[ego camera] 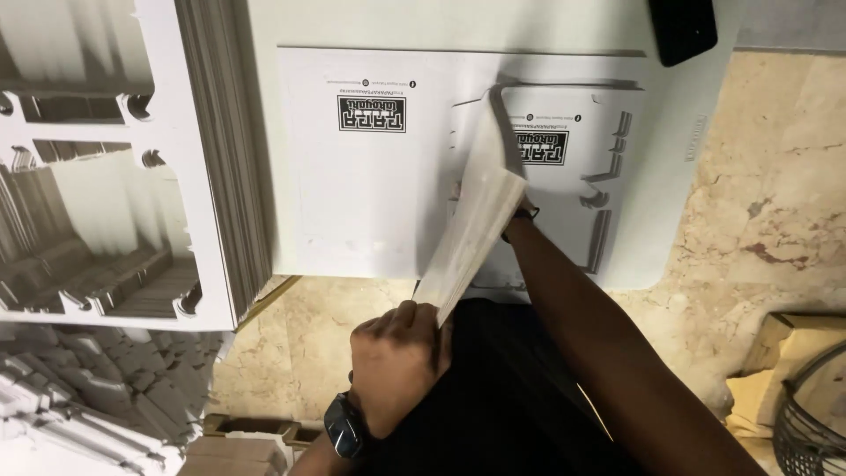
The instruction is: Removing the outer waste cardboard frames from die-cut sheets and stacking the finished products.
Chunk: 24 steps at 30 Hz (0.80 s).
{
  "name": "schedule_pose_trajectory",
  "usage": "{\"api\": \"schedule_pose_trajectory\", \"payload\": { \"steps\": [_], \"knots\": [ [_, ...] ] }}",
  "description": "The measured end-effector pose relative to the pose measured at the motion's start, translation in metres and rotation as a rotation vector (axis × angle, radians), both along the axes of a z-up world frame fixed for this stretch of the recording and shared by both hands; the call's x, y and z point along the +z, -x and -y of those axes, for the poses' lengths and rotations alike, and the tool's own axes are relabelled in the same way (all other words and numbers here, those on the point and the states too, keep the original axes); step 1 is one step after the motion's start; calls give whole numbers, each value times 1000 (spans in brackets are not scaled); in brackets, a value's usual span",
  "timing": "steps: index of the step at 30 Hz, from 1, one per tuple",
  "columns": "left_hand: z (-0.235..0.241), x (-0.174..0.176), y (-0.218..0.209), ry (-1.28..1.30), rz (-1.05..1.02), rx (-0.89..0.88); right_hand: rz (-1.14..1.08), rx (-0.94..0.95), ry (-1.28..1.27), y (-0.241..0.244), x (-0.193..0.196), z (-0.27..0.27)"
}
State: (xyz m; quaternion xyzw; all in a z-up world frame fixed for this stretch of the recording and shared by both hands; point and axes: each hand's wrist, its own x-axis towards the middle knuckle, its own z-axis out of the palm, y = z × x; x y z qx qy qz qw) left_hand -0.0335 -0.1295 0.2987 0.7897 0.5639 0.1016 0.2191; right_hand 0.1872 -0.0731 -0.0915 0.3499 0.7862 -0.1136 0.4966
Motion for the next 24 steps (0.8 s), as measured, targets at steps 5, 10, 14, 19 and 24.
{"api": "schedule_pose_trajectory", "payload": {
  "steps": [5, 10, 14, 19, 24],
  "knots": [
    [29, -3, -17, -47, -72, -23, -314, -590, 70, -14, 5, 0],
    [36, 88, -60, -30, 48, 407, -635, -1188, 124, -24, -1, 2],
    [15, 102, 8, -100, -30, 213, -940, -1593, 218, 6, 7, 7],
    [-53, -3, 103, 144, -239, 299, -1127, -1859, 183, -48, 72, 48],
    [-91, -153, 162, 387, -358, 634, -983, -1884, -161, -123, 126, 147]
  ]
}}
